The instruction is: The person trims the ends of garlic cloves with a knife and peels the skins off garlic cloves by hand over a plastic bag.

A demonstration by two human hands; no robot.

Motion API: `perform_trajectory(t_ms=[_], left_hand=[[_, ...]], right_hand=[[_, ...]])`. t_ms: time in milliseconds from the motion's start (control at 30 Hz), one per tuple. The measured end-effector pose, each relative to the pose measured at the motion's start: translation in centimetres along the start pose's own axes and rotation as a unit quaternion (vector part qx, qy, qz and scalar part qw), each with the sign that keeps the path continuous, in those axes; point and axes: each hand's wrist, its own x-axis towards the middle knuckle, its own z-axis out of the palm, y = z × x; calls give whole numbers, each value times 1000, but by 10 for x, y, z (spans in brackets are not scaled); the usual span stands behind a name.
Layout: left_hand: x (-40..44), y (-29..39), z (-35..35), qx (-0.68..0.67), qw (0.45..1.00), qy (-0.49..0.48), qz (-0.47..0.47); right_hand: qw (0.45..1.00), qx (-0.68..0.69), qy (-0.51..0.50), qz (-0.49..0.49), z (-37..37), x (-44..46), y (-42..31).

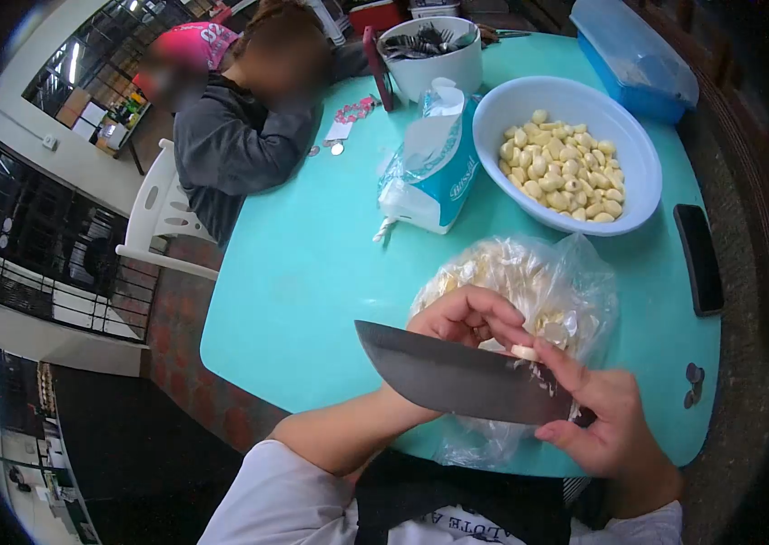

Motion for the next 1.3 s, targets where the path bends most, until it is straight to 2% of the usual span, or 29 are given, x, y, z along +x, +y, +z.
perform_trajectory(t_ms=[200,400,500,733,1000,1100,1133,1233,1300], left_hand=[[0,-1,-2,15,1000,11,-3],[1,-3,-1,-73,997,-2,-5],[5,-8,-2,-51,999,-16,-2],[10,-13,-3,-24,999,24,-21],[12,-6,-3,41,999,13,6],[14,-6,-2,142,988,34,41],[13,-7,-1,138,988,44,45],[14,-14,-5,157,982,64,79],[13,-9,-2,129,988,64,58]], right_hand=[[1000,13,-21,3,-3,0,3],[1000,10,-11,3,-2,1,5],[1000,-4,5,22,1,3,4],[999,18,36,31,3,4,8],[997,60,8,54,-1,6,11],[993,85,-22,85,-6,7,13],[989,96,-34,108,-8,7,13],[990,103,-41,89,-9,6,18],[978,166,-54,115,-14,8,16]])
